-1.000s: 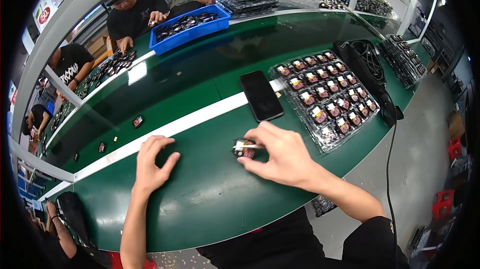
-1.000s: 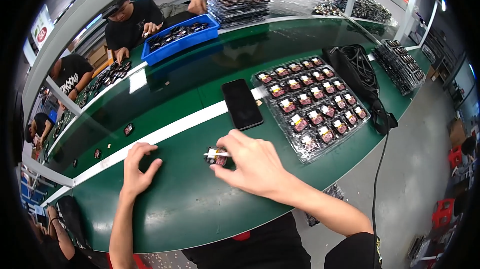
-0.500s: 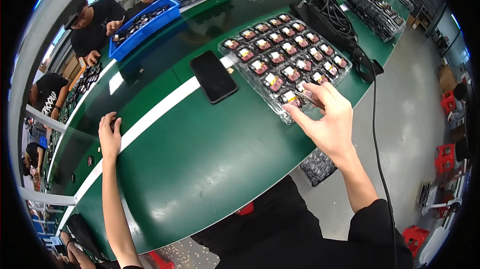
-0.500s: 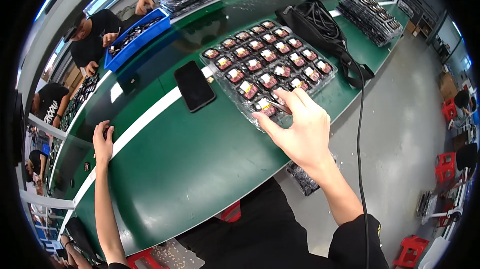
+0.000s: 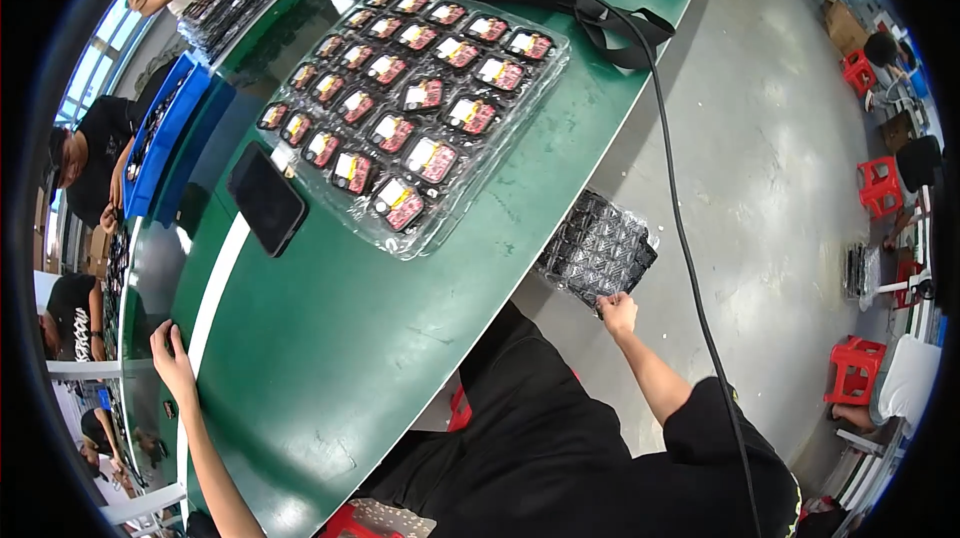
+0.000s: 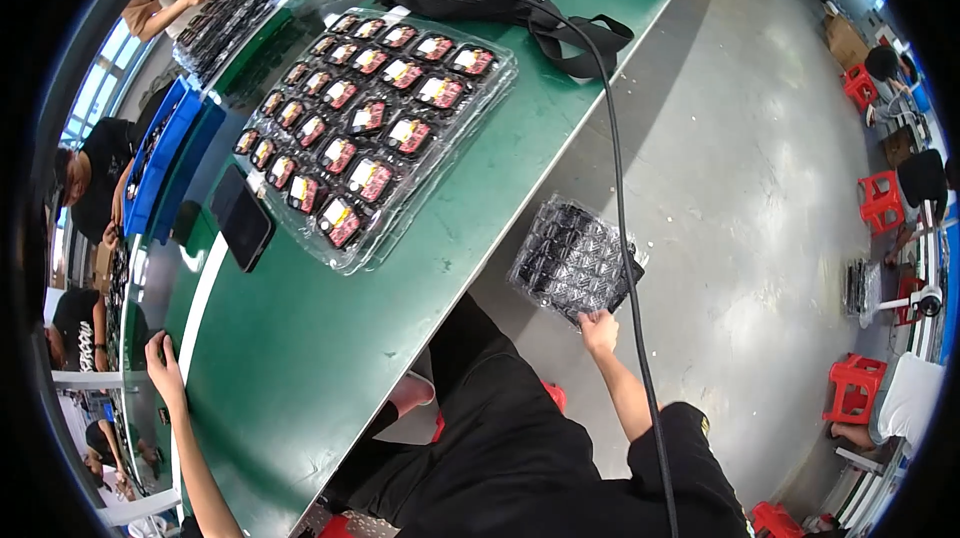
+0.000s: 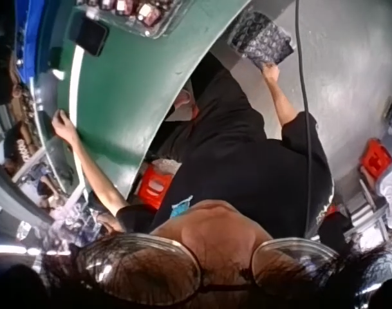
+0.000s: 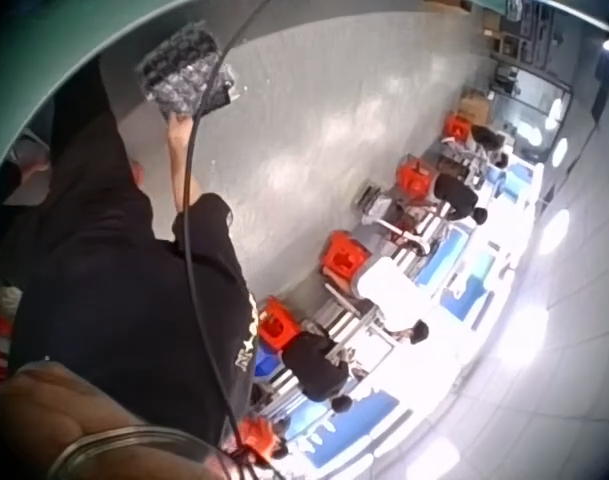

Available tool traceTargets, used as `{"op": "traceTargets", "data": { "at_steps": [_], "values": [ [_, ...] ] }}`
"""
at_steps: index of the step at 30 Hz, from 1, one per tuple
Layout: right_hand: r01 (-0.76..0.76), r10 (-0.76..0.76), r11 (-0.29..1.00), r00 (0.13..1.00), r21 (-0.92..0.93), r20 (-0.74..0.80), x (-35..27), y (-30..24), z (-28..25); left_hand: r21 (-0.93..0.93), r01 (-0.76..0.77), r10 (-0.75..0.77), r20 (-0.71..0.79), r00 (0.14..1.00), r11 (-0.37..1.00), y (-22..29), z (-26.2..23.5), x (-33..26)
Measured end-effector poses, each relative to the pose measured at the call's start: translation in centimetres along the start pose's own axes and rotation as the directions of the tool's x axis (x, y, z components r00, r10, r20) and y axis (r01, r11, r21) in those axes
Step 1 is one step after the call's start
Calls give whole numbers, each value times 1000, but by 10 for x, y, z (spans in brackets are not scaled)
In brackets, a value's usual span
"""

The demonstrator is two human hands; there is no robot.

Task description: Assembling or inspecting a small electronic component using a precision tool.

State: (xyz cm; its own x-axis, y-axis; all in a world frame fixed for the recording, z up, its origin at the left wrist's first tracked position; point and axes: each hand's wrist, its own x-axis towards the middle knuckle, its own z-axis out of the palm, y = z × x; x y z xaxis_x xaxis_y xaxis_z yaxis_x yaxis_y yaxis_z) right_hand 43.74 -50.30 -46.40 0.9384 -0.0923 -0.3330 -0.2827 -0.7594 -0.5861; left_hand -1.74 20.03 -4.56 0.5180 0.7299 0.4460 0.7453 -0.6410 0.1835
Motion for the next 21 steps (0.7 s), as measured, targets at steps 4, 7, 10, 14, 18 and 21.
{"op": "traceTargets", "data": {
  "at_steps": [4, 7, 10, 14, 18, 21],
  "values": [
    [-337, 322, 935, 937, -108, -137, 51, 29, -1, -10, 13, -13, -4, 1000, 1000, -8, 0, -1],
    [-381, 369, 914, 924, -142, -104, 57, 12, 4, -54, 82, -81, 6, 997, 995, -8, -11, -7],
    [-370, 371, 916, 928, -155, -22, 69, 15, 7, -71, 114, -114, 11, 993, 991, -5, -13, -5],
    [-402, 413, 900, 910, -170, 32, 86, 30, 18, -29, 117, -117, 7, 993, 993, 0, -9, -3],
    [-437, 449, 886, 892, -154, 55, 92, 37, 38, -16, 108, -108, 30, 994, 994, 5, -15, -1],
    [-452, 459, 881, 888, -137, 18, 91, 42, 48, -4, 96, -96, 23, 995, 995, 14, -19, -5]
  ]
}}
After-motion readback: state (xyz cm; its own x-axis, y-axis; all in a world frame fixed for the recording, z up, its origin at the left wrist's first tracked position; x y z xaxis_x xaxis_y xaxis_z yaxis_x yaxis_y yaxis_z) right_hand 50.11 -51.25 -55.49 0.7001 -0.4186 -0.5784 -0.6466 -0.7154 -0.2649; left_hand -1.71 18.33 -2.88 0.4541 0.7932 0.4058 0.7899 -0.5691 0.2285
